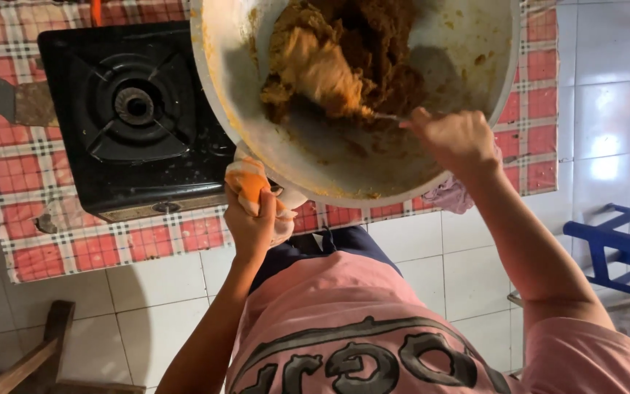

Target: Stirring and folding a thick brown filling paste in a large wok over a gas stove to ensure even cooking.

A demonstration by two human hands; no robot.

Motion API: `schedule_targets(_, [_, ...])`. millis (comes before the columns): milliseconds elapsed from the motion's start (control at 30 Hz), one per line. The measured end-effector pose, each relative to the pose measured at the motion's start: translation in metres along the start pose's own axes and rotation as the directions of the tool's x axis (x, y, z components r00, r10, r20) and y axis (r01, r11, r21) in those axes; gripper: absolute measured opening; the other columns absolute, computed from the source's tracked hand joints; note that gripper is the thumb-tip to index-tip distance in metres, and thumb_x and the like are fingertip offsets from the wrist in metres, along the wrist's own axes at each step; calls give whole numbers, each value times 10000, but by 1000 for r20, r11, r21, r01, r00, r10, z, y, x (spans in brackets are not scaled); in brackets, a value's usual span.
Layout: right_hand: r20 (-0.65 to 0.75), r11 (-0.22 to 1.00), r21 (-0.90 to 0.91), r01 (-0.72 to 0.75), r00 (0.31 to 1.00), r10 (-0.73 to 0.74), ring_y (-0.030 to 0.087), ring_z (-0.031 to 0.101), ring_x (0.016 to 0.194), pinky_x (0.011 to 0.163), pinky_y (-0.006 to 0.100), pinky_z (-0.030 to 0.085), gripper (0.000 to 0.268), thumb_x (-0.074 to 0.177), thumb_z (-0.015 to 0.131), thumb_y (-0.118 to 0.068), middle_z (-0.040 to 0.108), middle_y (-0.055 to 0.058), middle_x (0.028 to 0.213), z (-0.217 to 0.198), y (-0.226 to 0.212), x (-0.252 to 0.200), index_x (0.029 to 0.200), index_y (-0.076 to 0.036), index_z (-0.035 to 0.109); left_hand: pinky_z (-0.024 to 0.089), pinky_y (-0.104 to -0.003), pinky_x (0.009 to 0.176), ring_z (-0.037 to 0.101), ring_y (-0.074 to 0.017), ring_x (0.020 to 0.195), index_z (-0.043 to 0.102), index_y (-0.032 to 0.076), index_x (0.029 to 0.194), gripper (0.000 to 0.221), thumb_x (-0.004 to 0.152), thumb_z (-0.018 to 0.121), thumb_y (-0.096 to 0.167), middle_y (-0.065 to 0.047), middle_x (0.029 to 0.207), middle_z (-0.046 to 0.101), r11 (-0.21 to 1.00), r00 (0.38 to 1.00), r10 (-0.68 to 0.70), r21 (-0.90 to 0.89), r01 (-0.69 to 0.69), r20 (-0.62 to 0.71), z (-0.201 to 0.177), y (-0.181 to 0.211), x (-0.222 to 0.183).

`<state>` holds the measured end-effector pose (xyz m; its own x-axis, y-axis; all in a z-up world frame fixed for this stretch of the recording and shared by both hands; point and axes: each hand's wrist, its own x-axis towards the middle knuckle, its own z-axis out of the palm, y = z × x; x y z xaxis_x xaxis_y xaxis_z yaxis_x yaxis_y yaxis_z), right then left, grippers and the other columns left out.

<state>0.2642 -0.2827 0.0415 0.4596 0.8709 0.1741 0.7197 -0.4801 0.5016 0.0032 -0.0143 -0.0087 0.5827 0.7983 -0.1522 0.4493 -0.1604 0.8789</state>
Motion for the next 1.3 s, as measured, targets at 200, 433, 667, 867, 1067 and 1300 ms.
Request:
schedule_targets(200, [619, 257, 717, -648, 761, 195, 269, 573, 403, 526, 389, 514, 516, 1117, 518, -498, 573, 56, 469, 11, 33, -1, 769, -141, 650, 602, -531, 693, 730, -471, 807, 552, 107, 1321, 521, 869, 720, 305, -223, 802, 727, 1000, 1000, -12, 7, 12, -6, 1, 0, 0])
schedule_targets(433, [645, 545, 523, -656, 722, 251, 520, 637, 647, 672, 585, 511, 597, 1156, 469, -542, 590, 232, 560, -66, 23, -8, 825, -81, 653, 596, -546, 685, 728, -488, 804, 563, 100, 1275, 468, 867, 702, 283, -242, 779, 721, 1000, 1000, 15, -20, -15, -10, -1, 13, 0])
schedule_targets(667, [612, 915, 209, -345, 776, 153, 340, 734, 624, 746, 419, 610, 458, 1124, 474, -539, 665, 129, 584, -134, 1, -15, 928, -195, 703, 592, -571, 721, 721, -517, 841, 546, 66, 1274, 447, 882, 671, 241, -274, 837, 717, 995, 998, 67, -72, -66, 16, -3, 20, 0])
schedule_targets(867, [270, 990, -132, 54, 963, -16, 139, 608, 456, 533, 360, 573, 356, 1030, 646, -563, 545, -95, 524, -104, -61, -6, 784, -315, 577, 585, -572, 719, 713, -508, 885, 568, 121, 1283, 484, 852, 697, 300, -238, 878, 723, 994, 998, 67, -87, -66, 16, 2, 1, -1])
schedule_targets(1067, [141, 987, -26, -158, 977, 160, 166, 638, 441, 433, 337, 492, 269, 1030, 535, -506, 540, -68, 517, -9, -130, 36, 857, -299, 537, 579, -585, 747, 700, -497, 913, 563, 111, 1264, 488, 854, 709, 331, -238, 888, 711, 994, 997, 77, -74, -75, 30, 3, -12, 5])
schedule_targets(1300, [728, 792, 244, -560, 645, 231, 335, 719, 742, 575, 439, 591, 343, 1048, 392, -154, 723, 173, 907, 13, -48, 102, 1390, -175, 400, 563, -332, 541, 685, -192, 650, 526, 115, 1153, 367, 880, 607, 347, -27, 817, 675, 997, 985, 11, -78, 3, 171, -12, 3, 10])
